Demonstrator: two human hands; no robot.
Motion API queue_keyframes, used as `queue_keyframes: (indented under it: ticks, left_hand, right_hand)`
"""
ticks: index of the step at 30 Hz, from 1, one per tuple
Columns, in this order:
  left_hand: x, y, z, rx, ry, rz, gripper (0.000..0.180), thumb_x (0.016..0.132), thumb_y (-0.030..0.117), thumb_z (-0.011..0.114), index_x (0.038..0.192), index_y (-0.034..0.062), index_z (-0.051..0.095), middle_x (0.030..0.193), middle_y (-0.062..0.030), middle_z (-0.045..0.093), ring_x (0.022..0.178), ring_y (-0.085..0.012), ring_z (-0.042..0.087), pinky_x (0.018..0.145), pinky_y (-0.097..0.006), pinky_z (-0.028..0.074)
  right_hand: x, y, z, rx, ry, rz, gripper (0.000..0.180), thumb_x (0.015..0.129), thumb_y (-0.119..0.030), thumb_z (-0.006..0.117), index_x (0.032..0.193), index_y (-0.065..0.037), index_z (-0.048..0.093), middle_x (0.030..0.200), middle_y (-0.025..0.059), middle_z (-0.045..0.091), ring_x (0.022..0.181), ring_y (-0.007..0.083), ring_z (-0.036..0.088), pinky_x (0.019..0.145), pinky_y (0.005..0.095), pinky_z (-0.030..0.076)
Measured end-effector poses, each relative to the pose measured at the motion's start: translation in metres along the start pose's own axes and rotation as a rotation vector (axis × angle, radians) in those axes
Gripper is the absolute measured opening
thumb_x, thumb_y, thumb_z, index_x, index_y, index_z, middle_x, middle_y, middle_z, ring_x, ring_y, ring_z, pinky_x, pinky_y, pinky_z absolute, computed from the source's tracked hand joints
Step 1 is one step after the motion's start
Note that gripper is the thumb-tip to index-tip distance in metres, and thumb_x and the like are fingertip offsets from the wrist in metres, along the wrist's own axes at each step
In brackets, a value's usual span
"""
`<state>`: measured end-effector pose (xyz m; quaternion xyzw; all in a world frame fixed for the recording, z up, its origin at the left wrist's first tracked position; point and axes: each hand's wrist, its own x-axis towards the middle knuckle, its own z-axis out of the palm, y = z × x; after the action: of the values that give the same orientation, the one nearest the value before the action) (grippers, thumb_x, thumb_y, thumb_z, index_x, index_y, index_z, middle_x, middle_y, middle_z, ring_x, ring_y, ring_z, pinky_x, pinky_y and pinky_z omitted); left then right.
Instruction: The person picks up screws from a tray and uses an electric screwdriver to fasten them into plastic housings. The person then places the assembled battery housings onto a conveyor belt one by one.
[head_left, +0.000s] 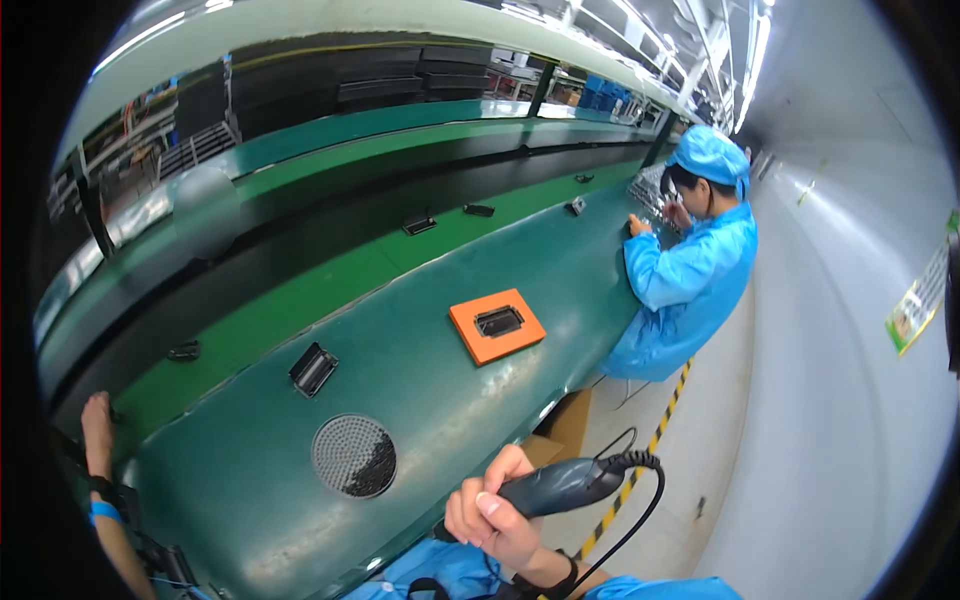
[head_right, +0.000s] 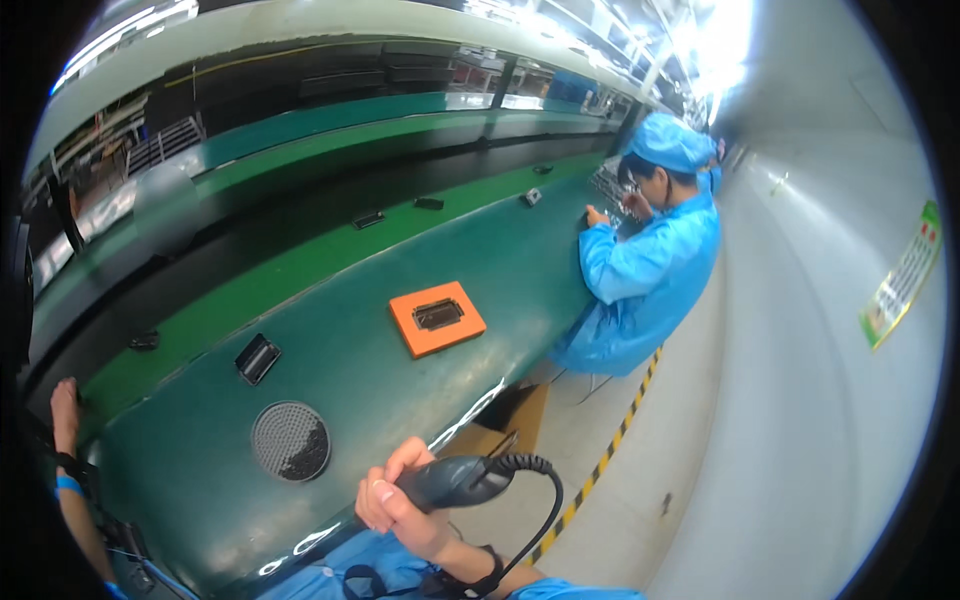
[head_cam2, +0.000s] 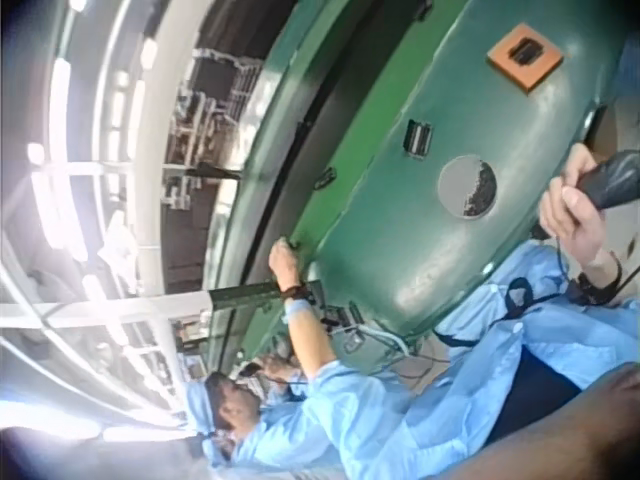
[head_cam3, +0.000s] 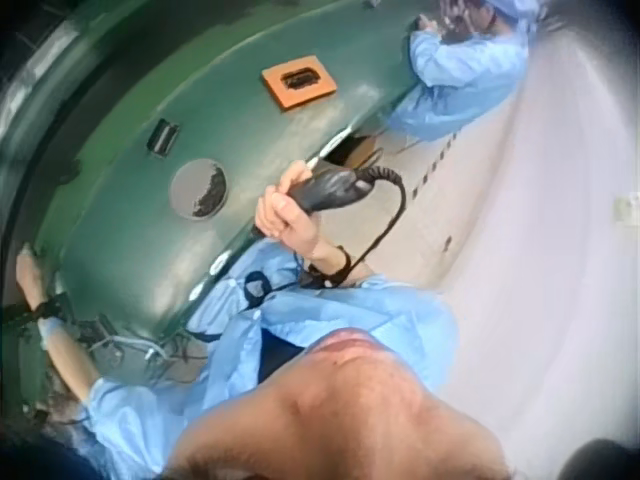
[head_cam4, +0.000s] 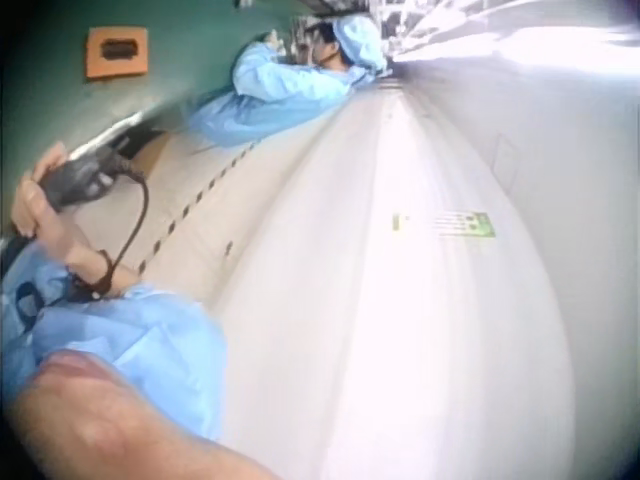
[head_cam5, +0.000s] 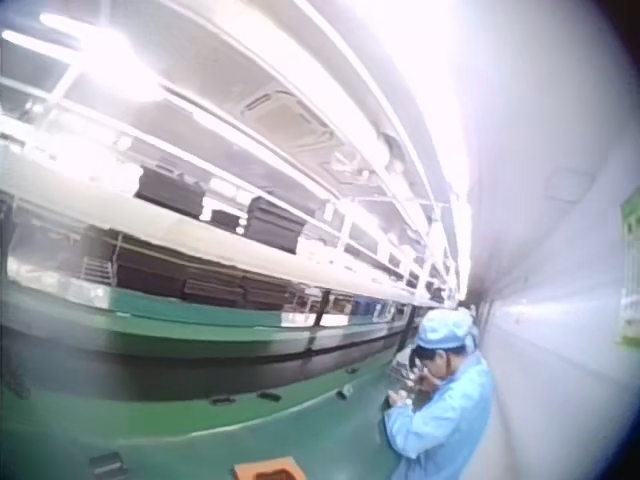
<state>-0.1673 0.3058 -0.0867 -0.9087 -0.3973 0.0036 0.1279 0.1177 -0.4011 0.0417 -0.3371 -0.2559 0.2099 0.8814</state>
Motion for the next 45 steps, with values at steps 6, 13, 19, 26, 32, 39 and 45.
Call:
queue_keyframes:
  ticks: [6, 13, 19, 26, 32, 39, 45]
  left_hand:
    - [-0.145, 0.16, -0.211, -0.402, 0.358, 0.25, 0.03, 0.067, -0.011, 0.067, 0.096, -0.0021, 0.062, 0.093, -0.0187, 0.067, 0.09, -0.0423, 0.062, 0.078, -0.049, 0.05]
    - [-0.297, 0.288, -0.226, -0.538, 0.443, 0.539, 0.032, 0.06, -0.013, 0.071, 0.089, -0.0009, 0.067, 0.097, -0.0126, 0.073, 0.082, -0.0352, 0.068, 0.072, -0.043, 0.055]
    - [-0.293, 0.296, -0.201, -0.471, 0.462, 0.578, 0.027, 0.081, 0.004, 0.065, 0.106, 0.0015, 0.074, 0.109, -0.0119, 0.076, 0.087, -0.0309, 0.07, 0.079, -0.042, 0.058]
    - [-0.279, 0.314, -0.212, -0.438, 0.379, 0.678, 0.029, 0.078, 0.006, 0.068, 0.105, -0.0031, 0.073, 0.116, -0.0123, 0.074, 0.098, -0.0275, 0.071, 0.088, -0.038, 0.059]
    - [-0.268, 0.326, -0.216, -0.531, 0.217, 0.718, 0.037, 0.078, 0.006, 0.071, 0.113, -0.0046, 0.073, 0.131, -0.0156, 0.069, 0.109, -0.0315, 0.069, 0.099, -0.042, 0.059]
    - [-0.253, 0.34, -0.204, -0.666, 0.142, 0.726, 0.038, 0.074, 0.014, 0.081, 0.108, -0.0019, 0.074, 0.13, -0.0125, 0.068, 0.115, -0.0328, 0.067, 0.095, -0.041, 0.062]
    - [-0.252, 0.35, -0.201, -0.659, 0.154, 0.693, 0.025, 0.076, 0.005, 0.077, 0.101, 0.0031, 0.076, 0.123, -0.0101, 0.071, 0.114, -0.0346, 0.066, 0.093, -0.041, 0.065]
  right_hand:
    - [-0.022, -0.015, 0.02, 0.032, -0.122, -0.086, 0.021, 0.103, 0.002, 0.051, 0.108, -0.009, 0.033, 0.068, 0.0043, 0.044, 0.053, 0.0114, 0.044, 0.051, 0.0298, 0.041]
    - [-0.033, -0.008, 0.045, -0.26, -0.135, -0.044, 0.017, 0.096, -0.002, 0.067, 0.101, -0.007, 0.051, 0.079, 0.0015, 0.055, 0.061, 0.0071, 0.05, 0.059, 0.0267, 0.045]
    - [-0.005, -0.013, 0.059, -0.831, -0.393, -0.311, 0.029, 0.092, 0.002, 0.065, 0.109, -0.008, 0.043, 0.078, 0.0002, 0.057, 0.063, 0.0054, 0.054, 0.058, 0.0237, 0.051]
    - [0.057, -0.024, 0.047, -0.319, -0.399, -0.233, 0.011, 0.108, -0.013, 0.044, 0.101, -0.011, 0.036, 0.058, -0.0001, 0.044, 0.042, 0.0096, 0.04, 0.041, 0.0256, 0.038]
    - [0.116, 0.011, 0.053, -0.343, -0.567, -0.155, 0.011, 0.108, -0.018, 0.041, 0.106, -0.009, 0.046, 0.062, -0.0046, 0.042, 0.046, 0.0049, 0.039, 0.047, 0.0221, 0.039]
    - [0.135, 0.055, 0.047, -0.276, -0.519, 0.048, 0.013, 0.106, -0.019, 0.041, 0.109, -0.007, 0.046, 0.063, -0.0035, 0.045, 0.046, 0.006, 0.041, 0.047, 0.0249, 0.041]
    - [0.129, 0.061, 0.033, -0.262, -0.5, 0.156, 0.013, 0.106, -0.02, 0.045, 0.107, -0.007, 0.044, 0.062, -0.0018, 0.047, 0.047, 0.0085, 0.047, 0.047, 0.0254, 0.044]
